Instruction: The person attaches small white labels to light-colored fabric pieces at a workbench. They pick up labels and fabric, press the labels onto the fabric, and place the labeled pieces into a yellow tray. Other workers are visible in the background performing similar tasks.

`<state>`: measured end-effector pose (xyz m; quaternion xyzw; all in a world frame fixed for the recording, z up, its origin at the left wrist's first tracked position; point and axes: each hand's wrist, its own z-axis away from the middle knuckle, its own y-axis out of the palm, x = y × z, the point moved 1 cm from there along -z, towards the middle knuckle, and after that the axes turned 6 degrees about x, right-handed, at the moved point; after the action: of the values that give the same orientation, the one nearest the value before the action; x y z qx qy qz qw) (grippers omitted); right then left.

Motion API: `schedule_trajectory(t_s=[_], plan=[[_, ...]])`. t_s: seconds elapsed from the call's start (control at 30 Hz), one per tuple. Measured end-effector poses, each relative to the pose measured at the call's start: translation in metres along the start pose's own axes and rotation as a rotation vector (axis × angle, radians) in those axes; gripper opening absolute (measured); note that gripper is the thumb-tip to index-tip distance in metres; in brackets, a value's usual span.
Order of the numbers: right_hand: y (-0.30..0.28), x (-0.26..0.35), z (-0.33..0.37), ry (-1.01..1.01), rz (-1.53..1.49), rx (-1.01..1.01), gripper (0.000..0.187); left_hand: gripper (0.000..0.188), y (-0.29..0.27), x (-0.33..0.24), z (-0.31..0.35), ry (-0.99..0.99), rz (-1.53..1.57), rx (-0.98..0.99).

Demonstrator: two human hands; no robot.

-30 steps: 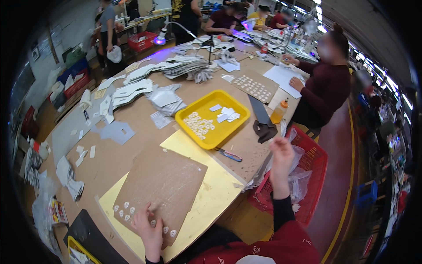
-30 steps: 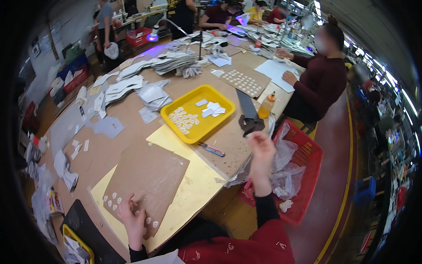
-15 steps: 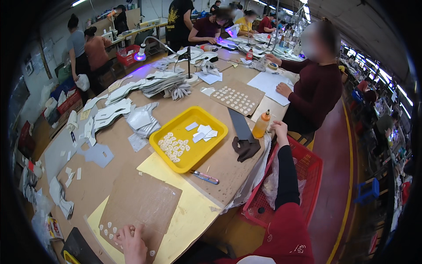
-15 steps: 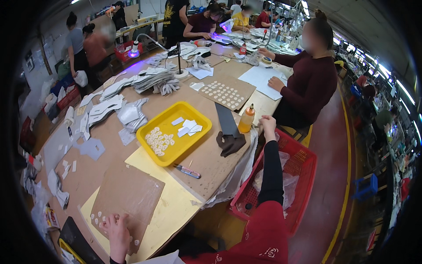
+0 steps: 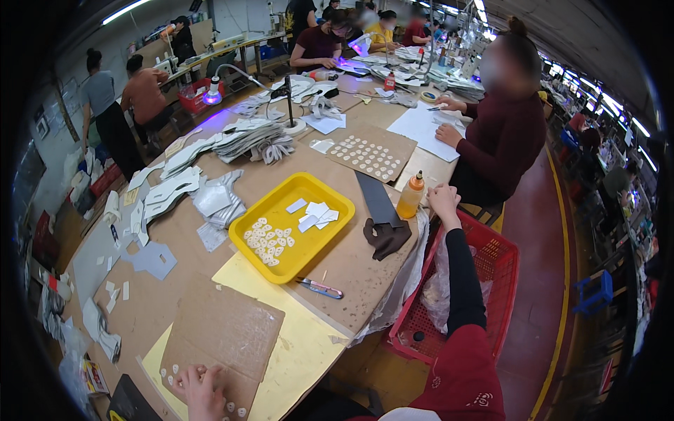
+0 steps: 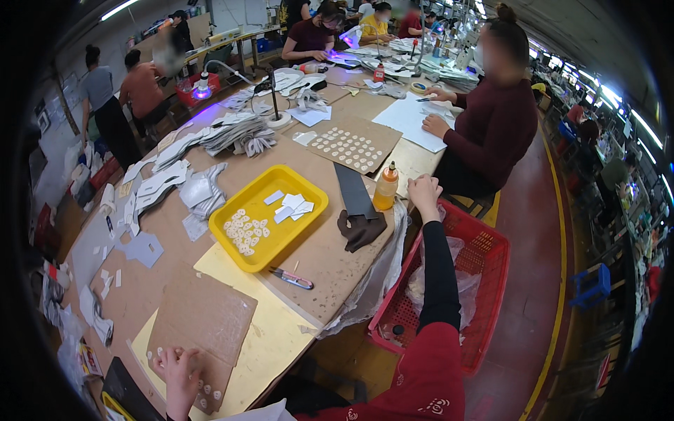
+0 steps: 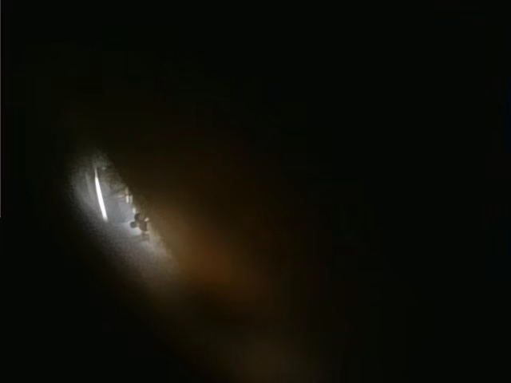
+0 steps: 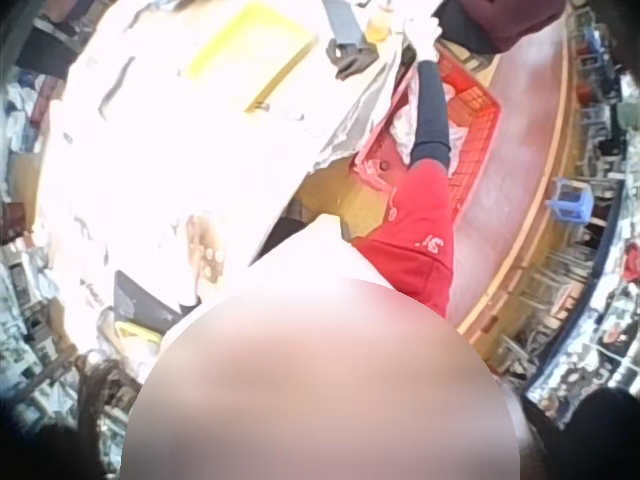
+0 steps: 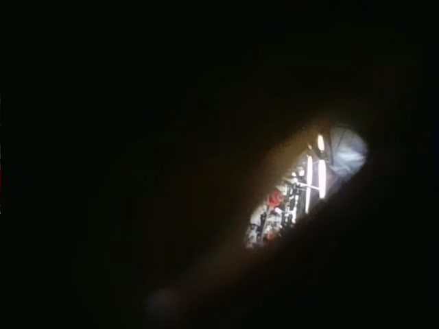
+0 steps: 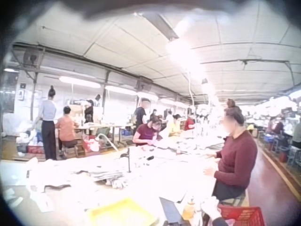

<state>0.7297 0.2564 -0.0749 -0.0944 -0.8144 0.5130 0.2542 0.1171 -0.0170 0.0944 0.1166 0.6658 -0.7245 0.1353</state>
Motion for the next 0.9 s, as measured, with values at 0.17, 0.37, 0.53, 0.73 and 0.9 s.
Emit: schedule_trajectory(t_s=[0.17, 0.37, 0.53, 0.73, 0.9], plan=[[-0.001, -0.006, -0.008, -0.013, -0.146, 0.005, 0.031, 0.048, 0.024, 0.034, -0.001, 0.123, -0.075, -0.105], [-0.063, 0.052, 0.011, -0.064, -0.602, -0.499, 0.02, 0.043, 0.063, 0.083, -0.003, 0.225, -0.077, -0.174], [-0.15, 0.152, 0.113, -0.376, -0.8, -0.416, 0.011, 0.035, 0.052, 0.079, 0.001, 0.229, 0.212, 0.036], [-0.158, 0.27, 0.275, -1.208, -0.897, 0.516, 0.018, 0.02, 0.038, 0.025, 0.005, 0.347, 0.652, 0.274], [-0.136, 0.299, 0.325, -1.275, -0.84, 0.714, 0.028, 0.019, 0.062, -0.004, 0.009, 0.381, 0.638, 0.136]])
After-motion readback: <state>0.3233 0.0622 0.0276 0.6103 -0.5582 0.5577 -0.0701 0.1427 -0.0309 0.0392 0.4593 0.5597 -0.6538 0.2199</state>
